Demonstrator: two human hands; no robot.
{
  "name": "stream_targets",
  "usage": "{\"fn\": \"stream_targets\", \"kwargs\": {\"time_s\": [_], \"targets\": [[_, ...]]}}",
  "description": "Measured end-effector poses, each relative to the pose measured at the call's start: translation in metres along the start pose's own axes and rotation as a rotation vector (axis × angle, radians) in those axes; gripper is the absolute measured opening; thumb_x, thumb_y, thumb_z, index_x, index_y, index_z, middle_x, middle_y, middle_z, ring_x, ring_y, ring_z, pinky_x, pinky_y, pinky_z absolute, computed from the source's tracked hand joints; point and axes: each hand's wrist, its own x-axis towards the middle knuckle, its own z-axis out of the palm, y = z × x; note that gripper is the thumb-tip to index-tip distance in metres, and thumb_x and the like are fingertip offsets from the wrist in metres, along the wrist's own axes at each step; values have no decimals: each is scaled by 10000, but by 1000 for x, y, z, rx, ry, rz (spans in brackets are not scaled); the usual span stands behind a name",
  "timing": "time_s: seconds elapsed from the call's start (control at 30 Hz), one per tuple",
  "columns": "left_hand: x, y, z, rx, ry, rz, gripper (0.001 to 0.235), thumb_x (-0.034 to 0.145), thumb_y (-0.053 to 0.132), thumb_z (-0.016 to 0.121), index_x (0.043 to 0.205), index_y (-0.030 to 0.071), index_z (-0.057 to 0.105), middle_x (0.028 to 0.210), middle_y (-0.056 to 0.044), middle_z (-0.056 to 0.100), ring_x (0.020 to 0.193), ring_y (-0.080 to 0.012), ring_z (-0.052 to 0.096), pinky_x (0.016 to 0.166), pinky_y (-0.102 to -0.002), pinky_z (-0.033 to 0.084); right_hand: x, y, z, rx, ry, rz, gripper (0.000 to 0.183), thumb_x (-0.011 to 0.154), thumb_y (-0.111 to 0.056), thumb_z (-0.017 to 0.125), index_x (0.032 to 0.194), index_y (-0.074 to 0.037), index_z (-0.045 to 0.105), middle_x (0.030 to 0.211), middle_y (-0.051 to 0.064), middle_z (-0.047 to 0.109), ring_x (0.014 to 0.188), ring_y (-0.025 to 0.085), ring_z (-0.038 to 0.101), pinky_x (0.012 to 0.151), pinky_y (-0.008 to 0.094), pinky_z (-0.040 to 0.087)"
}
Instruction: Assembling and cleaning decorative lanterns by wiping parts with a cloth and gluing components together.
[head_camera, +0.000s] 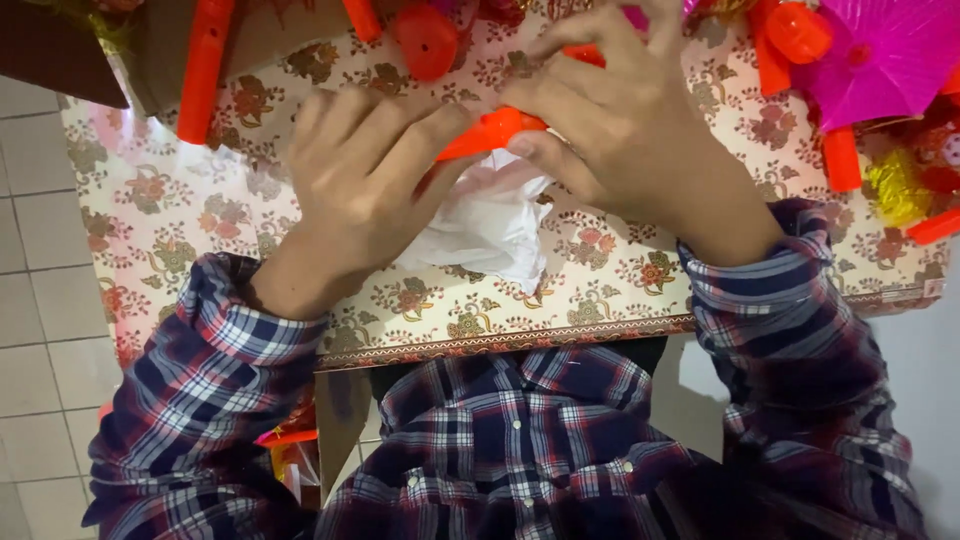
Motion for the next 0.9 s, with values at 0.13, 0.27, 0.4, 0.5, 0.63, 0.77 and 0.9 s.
{"fn": "stream_targets", "kwargs": {"time_s": [0.13,0.27,0.4,0.5,0.63,0.77,0.9], "targets": [[4,-3,-4,38,39,41,166,1052,265,871,1094,130,783,946,-46,756,817,-224,594,763,-363,352,-2,2,13,41,71,-2,225,1147,-276,765,1151,-51,762,1002,26,704,1112,290,630,1014,519,240],[2,-7,-4,46,16,44,170,1094,289,779,1176,141,779,954,-18,760,768,-196,563,761,-351,366,2,-3,11,24,125,-4,308,1197,-287,580,1103,-34,728,961,41,698,1017,304,612,979,499,241],[-9,-11,3,-98,-88,-4,432,1123,443,565,1091,78,795,756,-7,715,630,-151,627,634,-314,406,5,-5,6,-67,156,-57,254,1196,-252,635,1104,-46,754,1027,69,727,1053,314,609,1003,440,267],[-9,-8,4,-145,-138,-62,524,1102,528,492,1138,79,761,653,39,593,517,-101,541,486,-274,393,3,-5,7,-103,173,-63,225,1205,-239,673,1113,-64,779,1061,59,738,1085,307,625,1032,448,239],[-5,-7,2,-119,-118,-36,499,1055,592,691,1019,94,692,808,-12,672,572,-81,530,469,-234,397,3,-8,4,-61,139,-6,508,1213,-353,381,1044,-29,734,1027,89,697,1071,327,621,964,471,238],[0,-6,-3,-72,-84,-17,374,1076,469,786,1034,104,718,949,-52,671,748,-180,602,558,-273,419,-3,-2,12,-110,139,-7,557,1215,-399,358,957,-43,699,939,79,646,1037,325,629,943,476,243],[-2,-8,1,-138,-37,-18,372,1107,393,652,1035,36,726,945,-112,650,787,-227,597,629,-303,489,3,-8,1,-47,118,11,355,1196,-349,593,1097,-44,745,1073,95,686,1092,332,633,986,482,230]]}}
